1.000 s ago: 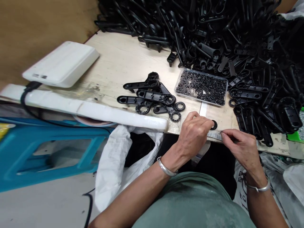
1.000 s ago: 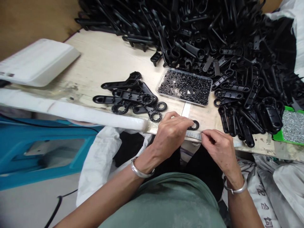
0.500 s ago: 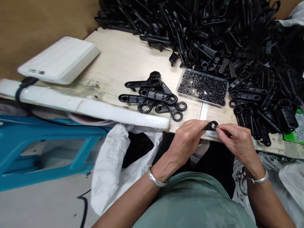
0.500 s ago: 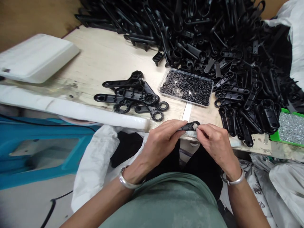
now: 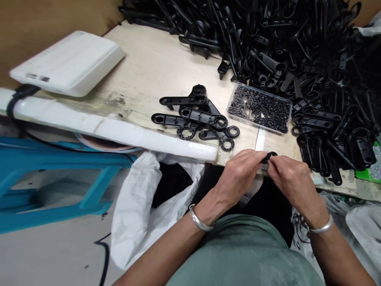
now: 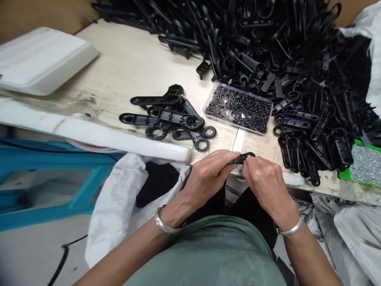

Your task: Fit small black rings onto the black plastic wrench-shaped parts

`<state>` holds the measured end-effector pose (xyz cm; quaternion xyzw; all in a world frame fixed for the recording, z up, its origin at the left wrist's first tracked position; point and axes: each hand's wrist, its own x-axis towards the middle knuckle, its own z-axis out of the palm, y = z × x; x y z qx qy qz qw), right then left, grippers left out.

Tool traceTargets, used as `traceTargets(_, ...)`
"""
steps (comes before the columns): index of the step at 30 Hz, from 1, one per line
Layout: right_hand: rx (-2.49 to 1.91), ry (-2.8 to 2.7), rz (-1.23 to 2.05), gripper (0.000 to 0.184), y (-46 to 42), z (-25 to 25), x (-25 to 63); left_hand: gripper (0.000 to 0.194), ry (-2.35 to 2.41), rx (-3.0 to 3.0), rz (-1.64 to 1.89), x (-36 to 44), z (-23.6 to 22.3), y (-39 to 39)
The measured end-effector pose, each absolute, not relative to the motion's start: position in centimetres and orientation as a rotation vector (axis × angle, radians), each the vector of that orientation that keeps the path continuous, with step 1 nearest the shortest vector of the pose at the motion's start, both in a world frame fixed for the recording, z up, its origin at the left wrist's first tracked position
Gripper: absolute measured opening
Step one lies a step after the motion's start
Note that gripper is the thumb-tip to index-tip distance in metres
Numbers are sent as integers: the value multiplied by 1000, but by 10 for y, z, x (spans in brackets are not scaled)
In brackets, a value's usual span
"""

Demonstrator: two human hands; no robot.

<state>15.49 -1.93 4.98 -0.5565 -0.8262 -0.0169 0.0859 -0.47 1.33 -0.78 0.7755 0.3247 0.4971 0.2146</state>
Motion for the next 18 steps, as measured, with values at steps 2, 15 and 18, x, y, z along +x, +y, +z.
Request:
traceTargets(2, -1719, -2527, -14, 23, -17, 56, 151, 18, 894, 2144, 1396, -5, -8, 13)
traceTargets(15, -1919, -1940, 1094, 26, 5, 61, 171, 19, 866, 2099, 1407, -5, -9, 13)
traceTargets(18, -1975, -1977, 958, 26, 3, 62, 166, 19, 862, 2099, 1396, -5, -9, 14)
